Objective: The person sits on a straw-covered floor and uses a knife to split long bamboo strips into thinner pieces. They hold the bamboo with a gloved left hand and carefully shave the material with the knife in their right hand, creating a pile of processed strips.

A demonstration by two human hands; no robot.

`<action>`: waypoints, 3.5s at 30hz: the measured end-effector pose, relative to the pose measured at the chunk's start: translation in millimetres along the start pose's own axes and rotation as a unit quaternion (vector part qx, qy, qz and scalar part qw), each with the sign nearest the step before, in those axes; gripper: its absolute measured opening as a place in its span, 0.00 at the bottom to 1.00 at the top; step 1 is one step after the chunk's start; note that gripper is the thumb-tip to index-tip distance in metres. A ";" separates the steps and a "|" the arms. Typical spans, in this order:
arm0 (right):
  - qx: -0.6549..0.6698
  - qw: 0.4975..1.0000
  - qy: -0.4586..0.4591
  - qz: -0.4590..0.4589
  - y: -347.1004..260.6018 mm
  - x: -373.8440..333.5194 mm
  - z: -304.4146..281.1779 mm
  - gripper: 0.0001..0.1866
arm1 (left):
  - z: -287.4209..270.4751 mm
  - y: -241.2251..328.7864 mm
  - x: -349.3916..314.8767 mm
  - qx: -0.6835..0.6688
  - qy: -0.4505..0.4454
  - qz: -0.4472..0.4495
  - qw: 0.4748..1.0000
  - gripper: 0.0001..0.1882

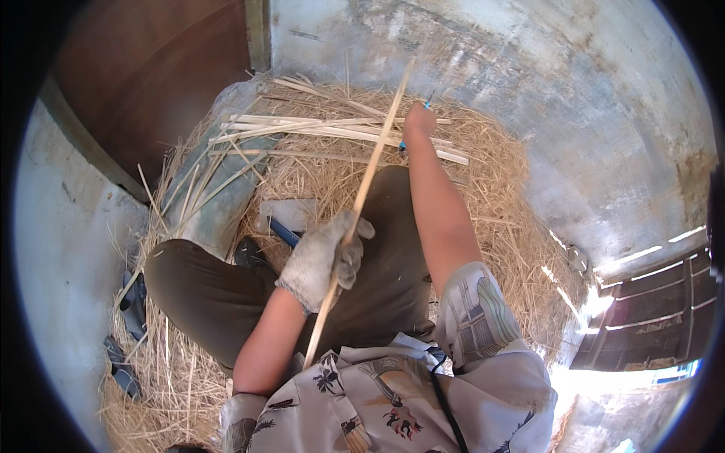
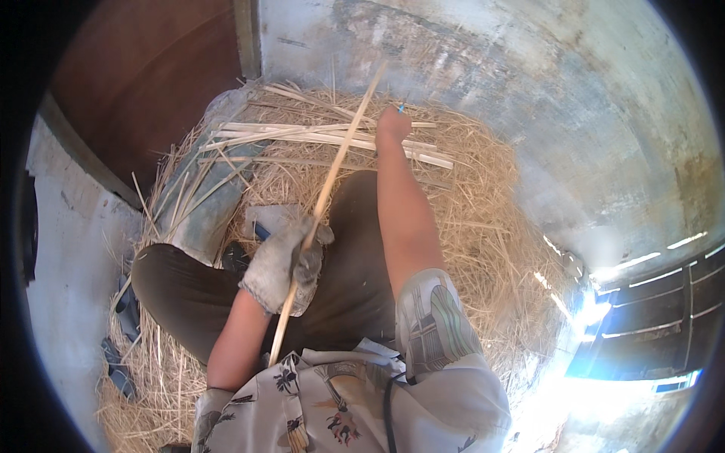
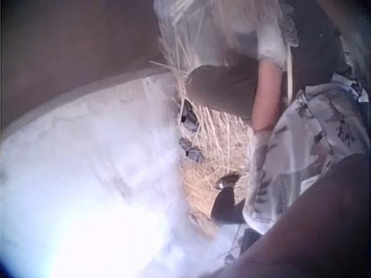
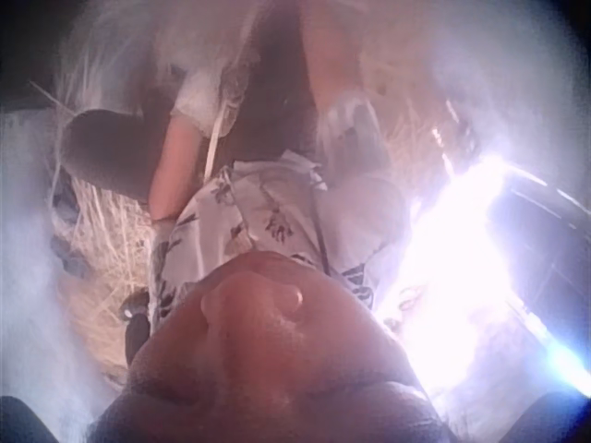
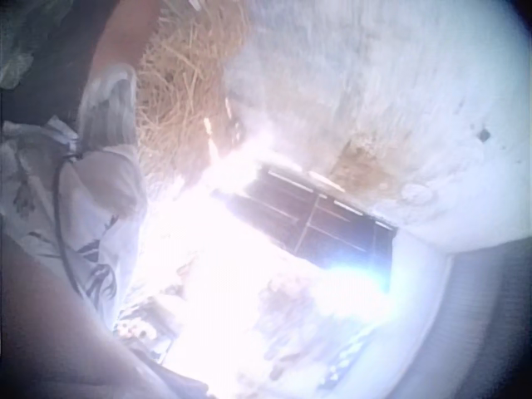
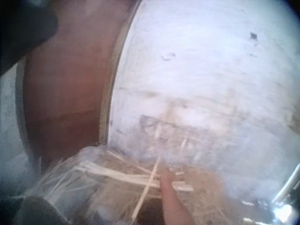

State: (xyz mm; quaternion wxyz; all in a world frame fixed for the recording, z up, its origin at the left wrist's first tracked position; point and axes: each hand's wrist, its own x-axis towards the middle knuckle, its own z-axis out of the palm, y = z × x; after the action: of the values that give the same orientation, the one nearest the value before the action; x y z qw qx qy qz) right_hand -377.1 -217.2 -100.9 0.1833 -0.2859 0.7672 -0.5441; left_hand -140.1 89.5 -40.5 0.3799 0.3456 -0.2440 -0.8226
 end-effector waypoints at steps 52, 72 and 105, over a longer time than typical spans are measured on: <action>-0.202 0.898 -0.182 -0.345 -8.7 -16.7 3.6 0.18 | -12.2 -12.0 11.3 0.396 0.208 0.149 0.882 0.13; -0.200 0.922 -0.126 -0.307 -6.7 -6.3 2.7 0.16 | 12.5 -5.9 -13.3 0.192 0.120 0.047 0.973 0.12; -0.246 0.890 -0.183 -0.337 -24.5 -38.1 10.7 0.20 | -6.3 23.5 -38.7 0.532 0.184 0.139 0.815 0.22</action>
State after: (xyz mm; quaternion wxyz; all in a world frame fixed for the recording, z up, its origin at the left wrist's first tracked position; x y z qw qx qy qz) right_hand -335.6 -206.6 -82.7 0.0491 -0.6579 0.6869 -0.3050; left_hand -106.3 105.4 -14.1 0.2846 0.6009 -0.6149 -0.4241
